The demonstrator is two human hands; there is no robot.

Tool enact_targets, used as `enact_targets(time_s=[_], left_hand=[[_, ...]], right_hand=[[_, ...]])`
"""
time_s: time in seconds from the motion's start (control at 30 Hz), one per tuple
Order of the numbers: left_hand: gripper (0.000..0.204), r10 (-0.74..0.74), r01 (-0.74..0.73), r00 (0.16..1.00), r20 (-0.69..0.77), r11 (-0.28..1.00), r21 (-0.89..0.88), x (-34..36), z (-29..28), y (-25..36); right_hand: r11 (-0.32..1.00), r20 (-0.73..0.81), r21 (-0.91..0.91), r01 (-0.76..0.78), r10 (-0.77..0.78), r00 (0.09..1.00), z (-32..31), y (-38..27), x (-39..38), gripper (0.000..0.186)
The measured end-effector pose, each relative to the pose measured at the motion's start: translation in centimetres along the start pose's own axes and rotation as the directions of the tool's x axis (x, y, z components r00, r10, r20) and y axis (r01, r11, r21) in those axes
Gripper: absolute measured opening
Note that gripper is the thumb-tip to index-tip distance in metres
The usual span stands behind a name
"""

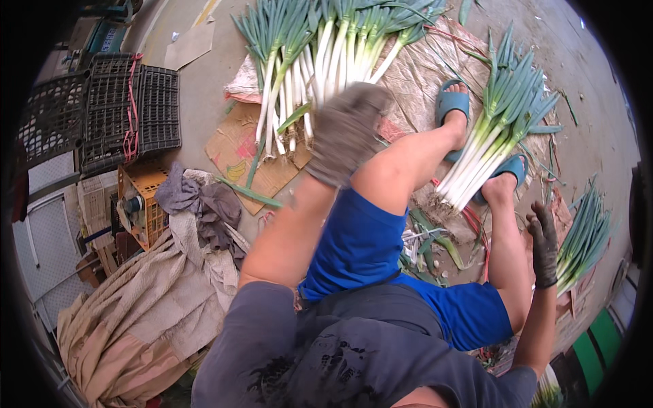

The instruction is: The person sorts and cleans leeks by hand, peeling off the soiled outer layers and arranging the cleaned leeks into bunches on a tarp.

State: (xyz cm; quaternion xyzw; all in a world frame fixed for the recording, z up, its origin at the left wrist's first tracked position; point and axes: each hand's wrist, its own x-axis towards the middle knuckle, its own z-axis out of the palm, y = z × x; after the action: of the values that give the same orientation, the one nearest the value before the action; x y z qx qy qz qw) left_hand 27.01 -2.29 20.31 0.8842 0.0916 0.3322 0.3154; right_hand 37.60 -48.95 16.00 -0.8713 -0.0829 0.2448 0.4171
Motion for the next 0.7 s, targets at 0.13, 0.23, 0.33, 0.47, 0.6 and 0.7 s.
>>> enact_targets(time_s=[0.13,0.23,0.33,0.47,0.6,0.7], left_hand=[[0.035,-0.920,0.917,0.392,0.007,0.391,-0.077,-5.8,-6.1,-18.9],[0.055,-0.923,0.938,0.333,0.192,0.344,0.027,-8.6,-3.3,-24.7],[0.079,-0.910,0.804,0.391,0.137,0.410,0.432,-5.7,2.1,-25.0],[0.057,-0.951,0.733,0.308,0.030,0.257,0.630,-3.9,6.7,-26.0],[0.037,-0.954,0.911,0.269,0.132,0.297,0.286,-4.1,3.0,-26.5],[0.028,-0.873,0.939,0.028,0.488,-0.145,-0.313,-5.5,-2.0,-24.3]], right_hand=[[0.974,-0.019,0.131,-0.183,0.187,0.982,2.2,2.0,-2.6,0.041],[0.985,0.012,-0.079,-0.154,0.155,0.988,3.1,6.0,-2.7,0.040],[0.976,0.006,-0.217,-0.004,0.005,1.000,3.9,4.9,-1.8,0.042],[0.955,0.016,-0.295,0.026,-0.022,1.000,3.3,4.6,-2.0,0.042],[0.977,0.008,-0.187,-0.105,0.108,0.994,2.2,7.0,-2.2,0.042],[0.994,0.037,-0.106,-0.040,0.044,0.998,3.3,4.0,-2.2,0.041]])
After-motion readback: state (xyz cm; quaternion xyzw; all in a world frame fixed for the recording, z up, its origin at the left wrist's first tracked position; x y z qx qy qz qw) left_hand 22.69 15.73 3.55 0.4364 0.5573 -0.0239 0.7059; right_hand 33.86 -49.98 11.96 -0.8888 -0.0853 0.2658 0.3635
